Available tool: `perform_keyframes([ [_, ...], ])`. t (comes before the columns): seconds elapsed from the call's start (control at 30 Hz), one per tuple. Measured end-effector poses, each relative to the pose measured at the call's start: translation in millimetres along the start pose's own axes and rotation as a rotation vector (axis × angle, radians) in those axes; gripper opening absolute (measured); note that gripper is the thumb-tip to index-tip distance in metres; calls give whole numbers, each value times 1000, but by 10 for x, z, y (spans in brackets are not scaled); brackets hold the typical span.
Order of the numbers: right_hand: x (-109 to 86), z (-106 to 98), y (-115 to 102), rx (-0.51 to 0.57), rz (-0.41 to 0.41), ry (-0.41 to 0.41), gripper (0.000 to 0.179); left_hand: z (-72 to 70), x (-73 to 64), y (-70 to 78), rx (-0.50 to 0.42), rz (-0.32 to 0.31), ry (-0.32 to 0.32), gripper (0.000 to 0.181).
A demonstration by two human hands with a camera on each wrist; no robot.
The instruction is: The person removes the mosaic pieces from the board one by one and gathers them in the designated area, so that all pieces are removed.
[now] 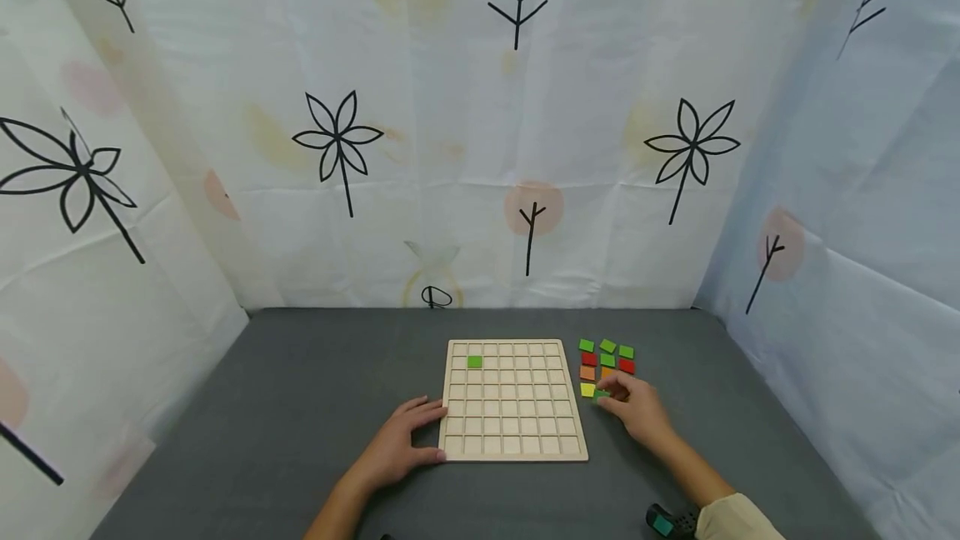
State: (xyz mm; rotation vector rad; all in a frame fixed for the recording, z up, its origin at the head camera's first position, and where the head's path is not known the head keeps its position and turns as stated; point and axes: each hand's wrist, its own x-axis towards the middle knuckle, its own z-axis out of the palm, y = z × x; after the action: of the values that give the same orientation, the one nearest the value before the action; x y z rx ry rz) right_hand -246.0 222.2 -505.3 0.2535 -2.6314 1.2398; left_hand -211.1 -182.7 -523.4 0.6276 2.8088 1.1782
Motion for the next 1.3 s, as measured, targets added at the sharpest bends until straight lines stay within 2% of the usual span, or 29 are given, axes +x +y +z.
perform_keyframes([
  [0.2,-66,-96,160,-48,11,22,18,1,9,-8,-11,-2,-4,67],
  [0.57,-107,-263,269,-79,-29,33,17,7,10,-8,-17,10,-6,66],
  [0.87,-36,-348,346,-148,-24,-18,16,4,-3,-5,-23,12,-8,67],
  [1.1,22,-348,354,-194,11,-55,16,1,-7,-10,-16,12,-8,67],
  [1.3,41,-351,354,-219,-9,-67,17,-2,-8,-4,-8,11,-6,67],
])
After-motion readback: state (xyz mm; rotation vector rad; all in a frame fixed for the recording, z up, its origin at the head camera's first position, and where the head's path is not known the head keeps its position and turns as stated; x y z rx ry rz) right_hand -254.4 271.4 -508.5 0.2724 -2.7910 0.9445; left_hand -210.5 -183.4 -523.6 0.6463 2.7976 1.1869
